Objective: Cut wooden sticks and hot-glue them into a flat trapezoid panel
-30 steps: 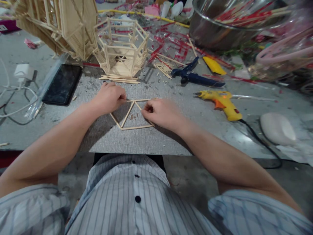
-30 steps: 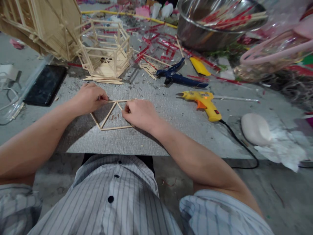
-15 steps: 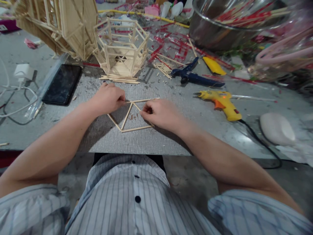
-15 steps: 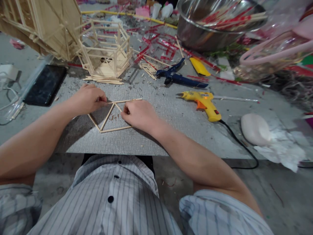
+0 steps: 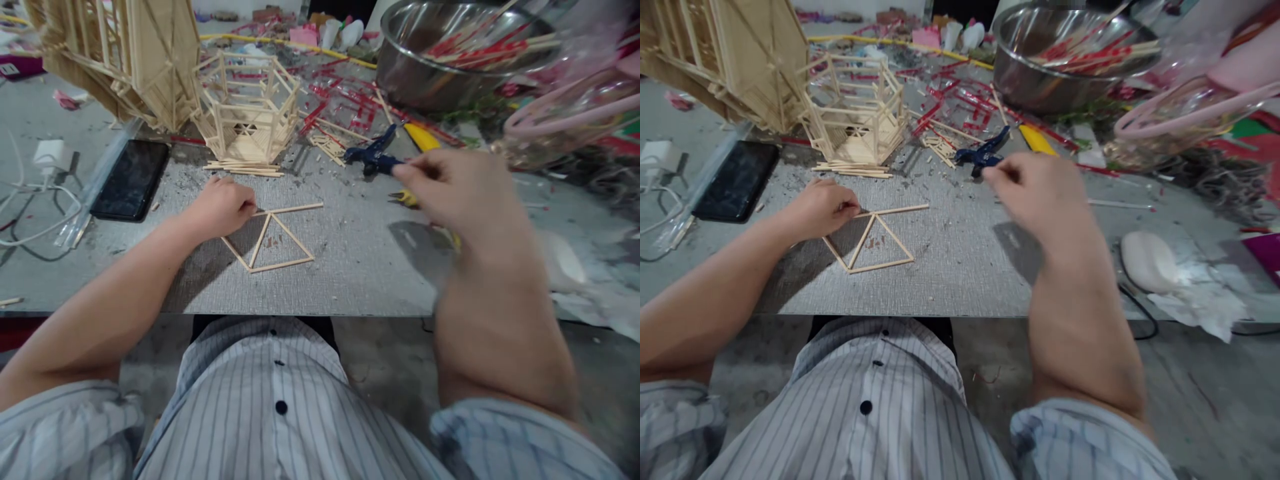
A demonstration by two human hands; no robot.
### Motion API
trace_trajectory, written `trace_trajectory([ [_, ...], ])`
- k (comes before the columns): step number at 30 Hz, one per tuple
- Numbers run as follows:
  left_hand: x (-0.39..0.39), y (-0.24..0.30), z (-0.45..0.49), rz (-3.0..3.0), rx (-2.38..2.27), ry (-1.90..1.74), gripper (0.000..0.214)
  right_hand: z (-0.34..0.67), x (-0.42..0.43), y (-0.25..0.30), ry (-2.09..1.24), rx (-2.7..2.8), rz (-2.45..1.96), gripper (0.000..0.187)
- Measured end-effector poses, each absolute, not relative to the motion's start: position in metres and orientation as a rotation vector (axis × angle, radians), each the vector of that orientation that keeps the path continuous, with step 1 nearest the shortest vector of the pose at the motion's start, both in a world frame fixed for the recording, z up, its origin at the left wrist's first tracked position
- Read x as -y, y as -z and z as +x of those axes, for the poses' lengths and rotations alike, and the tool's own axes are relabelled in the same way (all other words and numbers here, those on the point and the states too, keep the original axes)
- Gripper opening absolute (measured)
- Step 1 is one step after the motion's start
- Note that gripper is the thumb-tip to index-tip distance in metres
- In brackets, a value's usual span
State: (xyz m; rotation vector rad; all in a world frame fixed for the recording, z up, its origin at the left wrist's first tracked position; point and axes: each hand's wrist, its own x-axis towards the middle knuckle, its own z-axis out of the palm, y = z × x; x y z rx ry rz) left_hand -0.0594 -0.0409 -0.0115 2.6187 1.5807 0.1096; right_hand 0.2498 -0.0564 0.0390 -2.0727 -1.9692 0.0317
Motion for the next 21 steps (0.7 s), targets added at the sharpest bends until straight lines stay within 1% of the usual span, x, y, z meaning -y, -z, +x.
trace_trajectory([
  [2,0.04,0.012,-0.059,2.612,-1.589,-0.112,0.027,0.275,0.059,-0.039,0.052,1.841,-2.298,0.022],
  [4,0.041,0.011,-0.058,2.598,-1.613,-0.08,0.028,0.298,0.061,-0.032,0.13,1.726,-2.559,0.029],
  [6,0.042,0.009,-0.056,2.588,-1.63,-0.042,0.029,0.317,0.06,-0.019,0.038,1.662,-2.772,0.036],
  [8,0.043,0.008,-0.055,2.585,-1.629,-0.032,0.029,0.331,0.058,-0.006,-0.061,1.628,-2.882,0.042],
  [12,0.037,0.013,-0.062,2.588,-1.618,-0.127,0.028,0.339,0.054,0.01,-0.127,1.676,-2.867,0.046],
  [16,0.027,0.018,-0.072,2.612,-1.618,-0.29,0.026,0.332,0.056,0.009,-0.104,1.616,-2.862,0.046],
  [21,0.027,0.014,-0.074,2.567,-1.684,-0.372,0.025,0.328,0.058,0.01,-0.089,1.493,-2.85,0.046],
])
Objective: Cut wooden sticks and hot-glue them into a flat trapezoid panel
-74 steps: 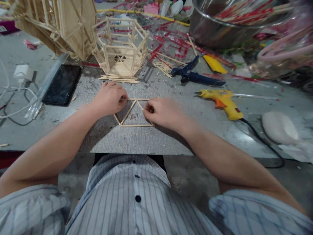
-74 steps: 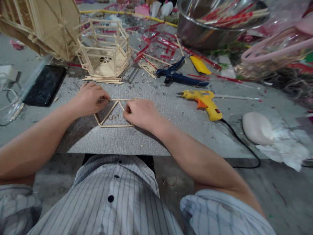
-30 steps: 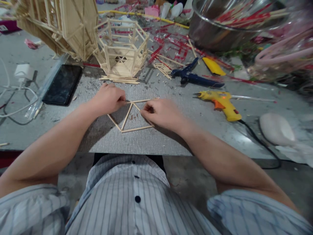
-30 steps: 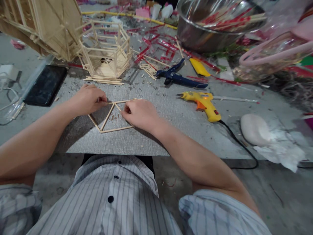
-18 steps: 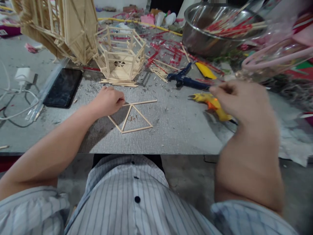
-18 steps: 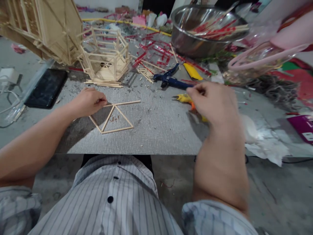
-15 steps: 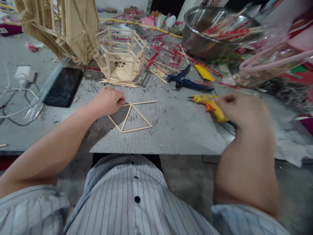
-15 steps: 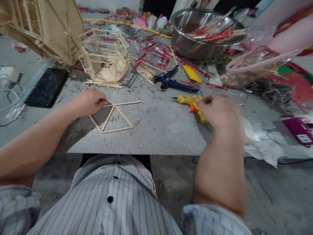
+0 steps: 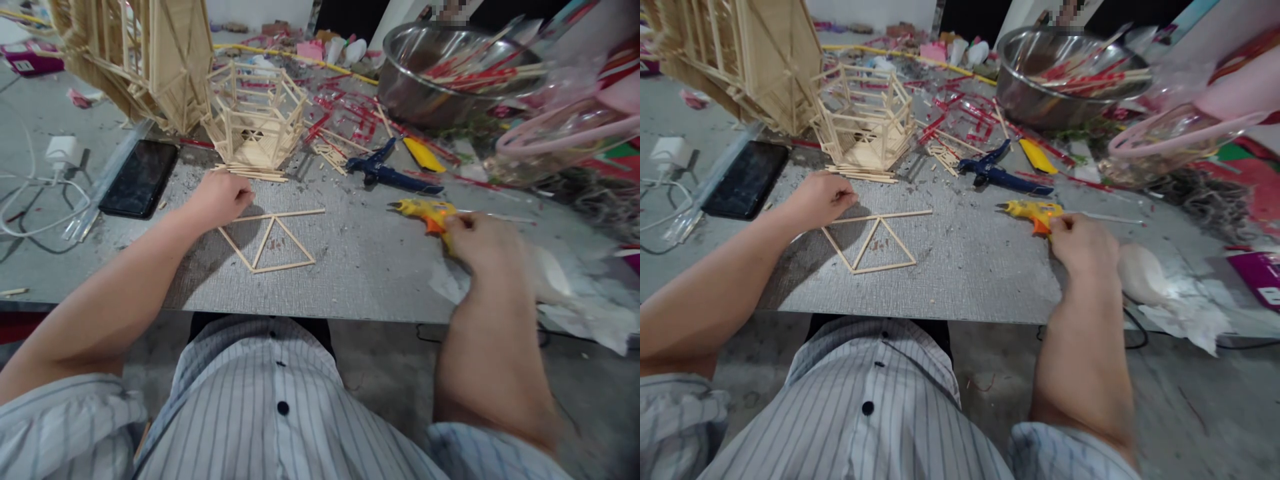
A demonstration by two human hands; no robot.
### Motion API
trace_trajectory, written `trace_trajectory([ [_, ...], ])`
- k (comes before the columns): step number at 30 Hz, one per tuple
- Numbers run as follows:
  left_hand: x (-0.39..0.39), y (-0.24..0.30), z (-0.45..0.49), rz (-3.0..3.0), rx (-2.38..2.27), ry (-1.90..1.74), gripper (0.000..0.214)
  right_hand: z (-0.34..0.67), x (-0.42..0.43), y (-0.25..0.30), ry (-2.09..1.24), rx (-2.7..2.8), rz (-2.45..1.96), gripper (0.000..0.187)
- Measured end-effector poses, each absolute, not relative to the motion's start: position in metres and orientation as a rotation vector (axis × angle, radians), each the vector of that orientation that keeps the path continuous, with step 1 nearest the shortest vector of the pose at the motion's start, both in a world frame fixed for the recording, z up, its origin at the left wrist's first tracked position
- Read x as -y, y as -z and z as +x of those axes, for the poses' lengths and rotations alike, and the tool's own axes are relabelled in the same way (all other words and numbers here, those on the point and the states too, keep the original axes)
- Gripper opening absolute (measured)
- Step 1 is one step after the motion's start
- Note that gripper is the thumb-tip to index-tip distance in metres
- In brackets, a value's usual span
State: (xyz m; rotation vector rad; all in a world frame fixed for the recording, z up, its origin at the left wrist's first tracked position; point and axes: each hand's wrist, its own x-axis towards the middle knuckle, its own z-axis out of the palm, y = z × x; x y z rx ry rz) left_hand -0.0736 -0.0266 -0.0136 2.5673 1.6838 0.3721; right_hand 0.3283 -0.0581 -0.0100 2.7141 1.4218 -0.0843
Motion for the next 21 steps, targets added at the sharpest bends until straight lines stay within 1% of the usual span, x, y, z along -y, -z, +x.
trace_trajectory([
  [8,0.028,0.009,-0.072,2.494,-1.724,-0.486,0.038,0.328,0.055,0.016,-0.109,-1.404,2.93,0.047],
  [10,0.027,0.011,-0.074,2.471,-1.724,-0.527,0.035,0.331,0.053,0.019,-0.146,-1.4,2.983,0.047],
  [13,0.025,0.014,-0.078,2.432,-1.763,-0.595,0.022,0.333,0.051,0.021,-0.177,-1.463,2.994,0.046],
  [15,0.022,0.017,-0.08,2.422,-1.794,-0.592,0.019,0.327,0.052,0.018,-0.173,-1.602,2.934,0.043],
  [18,0.02,0.018,-0.083,2.431,-1.84,-0.525,0.026,0.304,0.052,0.006,-0.11,-1.953,2.708,0.039],
  [21,0.019,0.018,-0.084,2.438,-1.89,-0.464,0.034,0.266,0.042,-0.006,-0.016,-2.499,2.295,0.026],
])
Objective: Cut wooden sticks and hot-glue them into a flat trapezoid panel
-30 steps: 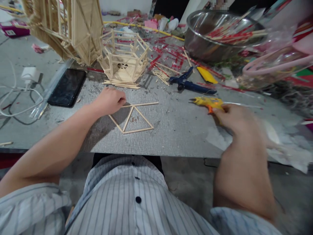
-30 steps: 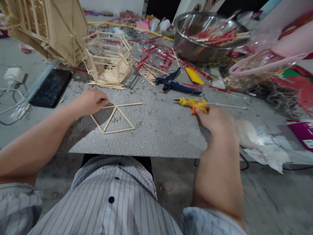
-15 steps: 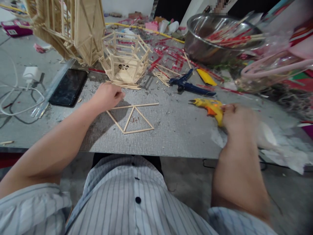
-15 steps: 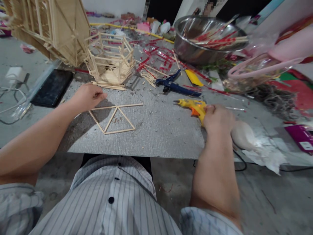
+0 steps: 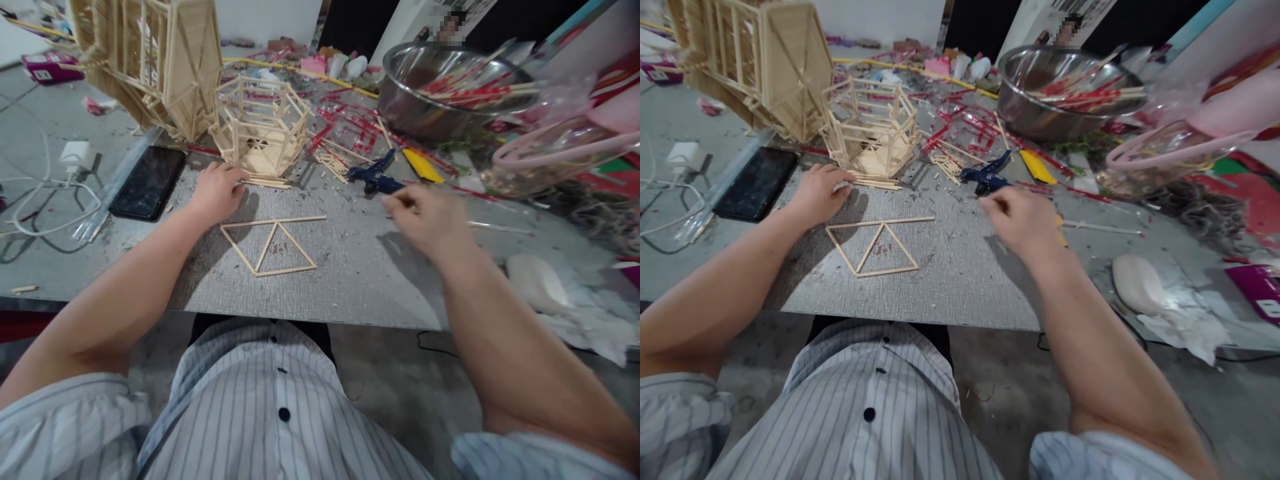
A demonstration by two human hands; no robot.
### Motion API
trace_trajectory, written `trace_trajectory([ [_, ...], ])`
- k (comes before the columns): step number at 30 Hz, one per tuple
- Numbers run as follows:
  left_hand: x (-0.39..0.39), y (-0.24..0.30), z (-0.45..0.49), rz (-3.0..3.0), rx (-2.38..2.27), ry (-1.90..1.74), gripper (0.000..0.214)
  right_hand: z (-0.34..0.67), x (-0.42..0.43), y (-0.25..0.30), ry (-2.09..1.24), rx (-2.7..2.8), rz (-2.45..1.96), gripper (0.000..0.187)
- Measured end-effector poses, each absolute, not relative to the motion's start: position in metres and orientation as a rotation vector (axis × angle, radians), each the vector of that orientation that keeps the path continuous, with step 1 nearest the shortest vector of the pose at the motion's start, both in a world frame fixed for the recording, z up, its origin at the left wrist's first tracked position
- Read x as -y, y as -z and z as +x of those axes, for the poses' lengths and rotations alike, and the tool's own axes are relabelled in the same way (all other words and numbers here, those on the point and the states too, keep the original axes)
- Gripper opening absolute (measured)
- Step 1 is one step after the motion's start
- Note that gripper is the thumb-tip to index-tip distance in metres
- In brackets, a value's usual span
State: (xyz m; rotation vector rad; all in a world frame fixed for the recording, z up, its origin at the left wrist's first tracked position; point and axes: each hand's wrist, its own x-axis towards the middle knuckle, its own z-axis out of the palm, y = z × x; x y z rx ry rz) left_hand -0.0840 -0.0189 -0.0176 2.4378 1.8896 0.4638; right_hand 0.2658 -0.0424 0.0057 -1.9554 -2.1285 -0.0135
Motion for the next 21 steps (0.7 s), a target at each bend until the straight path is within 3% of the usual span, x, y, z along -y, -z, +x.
trace_trajectory([
  [6,0.016,0.02,-0.085,2.428,-1.887,-0.388,0.043,0.175,-0.006,0.003,-0.04,2.637,-1.287,0.036],
  [13,0.015,0.021,-0.084,2.409,-1.91,-0.359,0.041,0.117,-0.044,0.029,0.166,2.679,-1.274,0.029],
  [21,0.012,0.027,-0.087,2.422,-1.888,-0.445,0.034,0.118,-0.051,0.027,0.173,2.677,-1.336,0.025],
])
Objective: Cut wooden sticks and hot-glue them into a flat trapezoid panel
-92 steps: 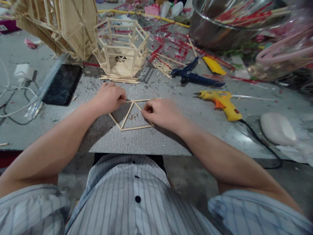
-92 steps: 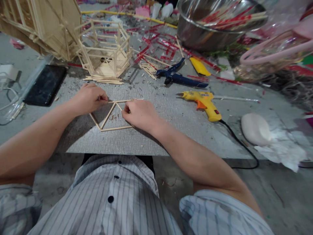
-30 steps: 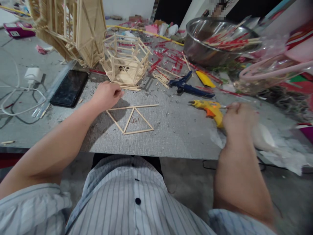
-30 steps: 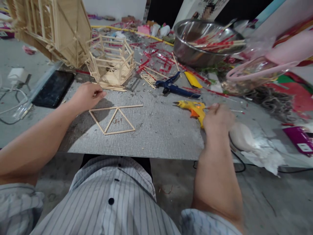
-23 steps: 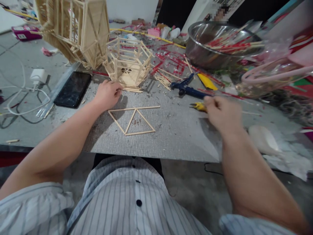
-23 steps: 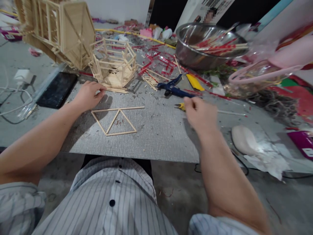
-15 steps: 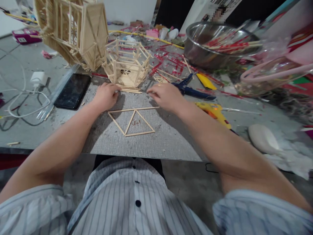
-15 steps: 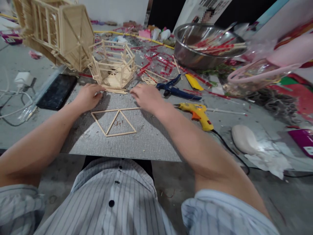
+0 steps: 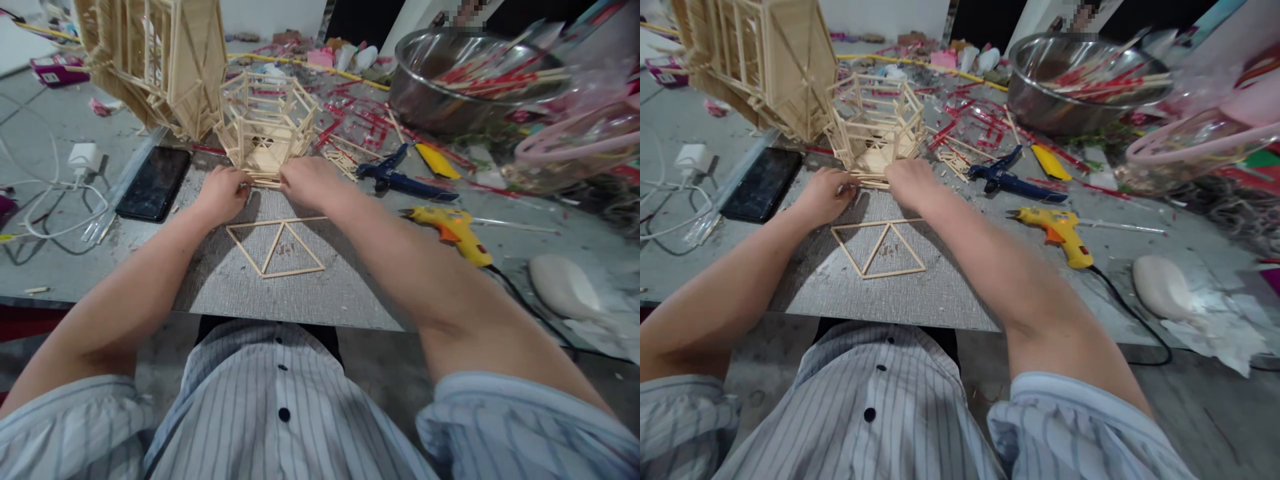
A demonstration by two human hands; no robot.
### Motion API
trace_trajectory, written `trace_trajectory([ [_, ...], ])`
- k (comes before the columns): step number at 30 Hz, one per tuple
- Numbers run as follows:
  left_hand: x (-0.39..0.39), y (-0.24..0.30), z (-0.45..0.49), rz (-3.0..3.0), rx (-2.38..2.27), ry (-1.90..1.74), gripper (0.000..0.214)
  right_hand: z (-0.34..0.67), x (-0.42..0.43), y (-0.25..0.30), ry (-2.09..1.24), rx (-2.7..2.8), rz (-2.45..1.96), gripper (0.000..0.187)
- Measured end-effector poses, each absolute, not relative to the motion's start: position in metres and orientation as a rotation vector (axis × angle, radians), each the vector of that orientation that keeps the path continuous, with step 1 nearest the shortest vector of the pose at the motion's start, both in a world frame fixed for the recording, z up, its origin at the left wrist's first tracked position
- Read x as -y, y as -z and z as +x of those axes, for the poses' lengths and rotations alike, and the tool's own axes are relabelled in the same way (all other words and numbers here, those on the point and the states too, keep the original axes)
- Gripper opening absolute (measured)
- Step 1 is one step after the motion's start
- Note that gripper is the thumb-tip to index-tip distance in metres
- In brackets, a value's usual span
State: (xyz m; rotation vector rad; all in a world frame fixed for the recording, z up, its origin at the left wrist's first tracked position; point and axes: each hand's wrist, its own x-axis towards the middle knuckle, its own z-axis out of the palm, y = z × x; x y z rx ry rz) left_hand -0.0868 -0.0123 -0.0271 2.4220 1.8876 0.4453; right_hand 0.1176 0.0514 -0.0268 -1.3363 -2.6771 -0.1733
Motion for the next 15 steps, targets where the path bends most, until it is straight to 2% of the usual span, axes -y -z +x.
trace_trajectory([
  [6,0.016,0.023,-0.088,2.442,-1.808,-0.517,0.028,0.159,-0.023,0.01,0.021,2.552,-1.303,0.034],
  [11,0.023,0.016,-0.078,2.431,-1.821,-0.451,0.028,0.206,0.019,0.001,-0.117,2.504,-1.576,0.026],
  [15,0.028,0.014,-0.072,2.432,-1.817,-0.368,0.032,0.231,0.042,0.012,-0.237,2.588,-1.616,0.019],
])
